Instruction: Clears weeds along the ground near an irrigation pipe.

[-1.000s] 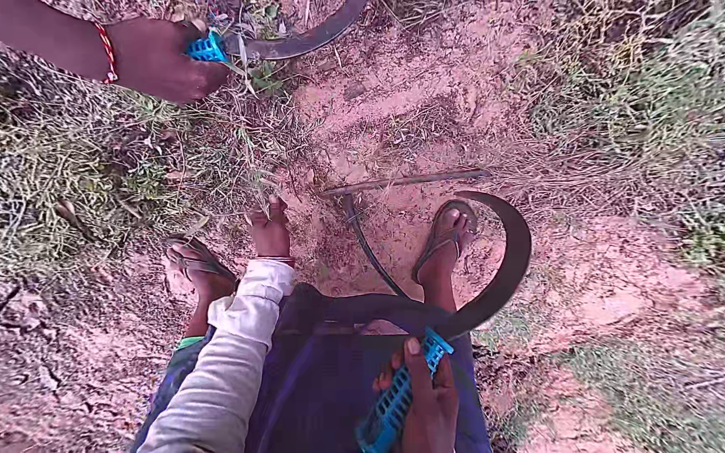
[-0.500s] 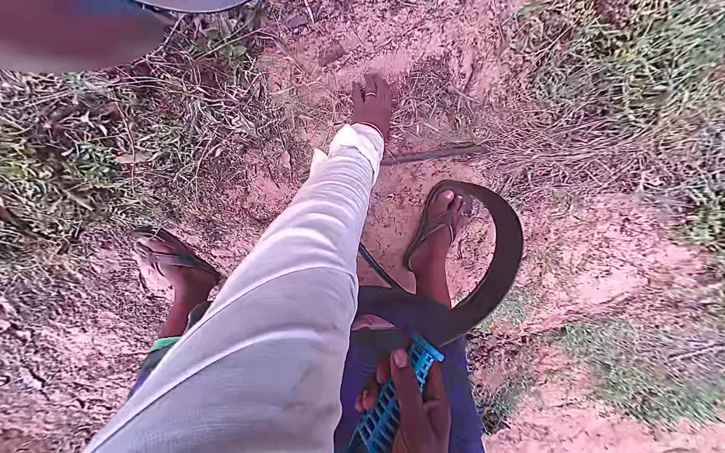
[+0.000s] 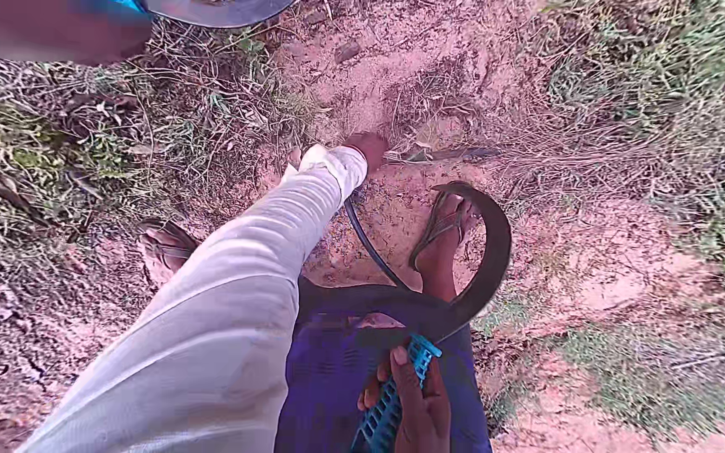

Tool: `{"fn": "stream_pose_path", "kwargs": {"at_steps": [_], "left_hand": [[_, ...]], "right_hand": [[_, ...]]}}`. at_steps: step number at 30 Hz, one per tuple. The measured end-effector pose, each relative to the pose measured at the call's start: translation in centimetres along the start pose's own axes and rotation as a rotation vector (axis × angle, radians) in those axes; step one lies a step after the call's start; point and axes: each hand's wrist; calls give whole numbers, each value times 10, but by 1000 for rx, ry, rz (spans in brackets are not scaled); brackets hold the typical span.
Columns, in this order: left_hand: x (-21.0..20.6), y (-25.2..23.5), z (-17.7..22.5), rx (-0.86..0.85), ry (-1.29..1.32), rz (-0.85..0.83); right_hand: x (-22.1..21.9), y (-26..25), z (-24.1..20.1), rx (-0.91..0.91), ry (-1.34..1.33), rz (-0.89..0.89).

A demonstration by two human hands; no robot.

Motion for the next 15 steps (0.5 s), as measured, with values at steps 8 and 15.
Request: {"fn": "stream_pose_path", "kwargs": {"at_steps": [8, 15], "left_hand": [[-48, 84, -41, 95, 125, 207], [10, 8, -20, 151, 54, 247]], "right_hand": [[-10, 4, 6, 44, 48, -6], [-11, -1, 13, 36, 76, 15]]}}
Point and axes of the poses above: each hand's wrist, its own y-axis away from the middle knuckle, its own x-axis out of the back of the hand, z = x × y, and after that the axes turned 5 degrees about z, right-handed
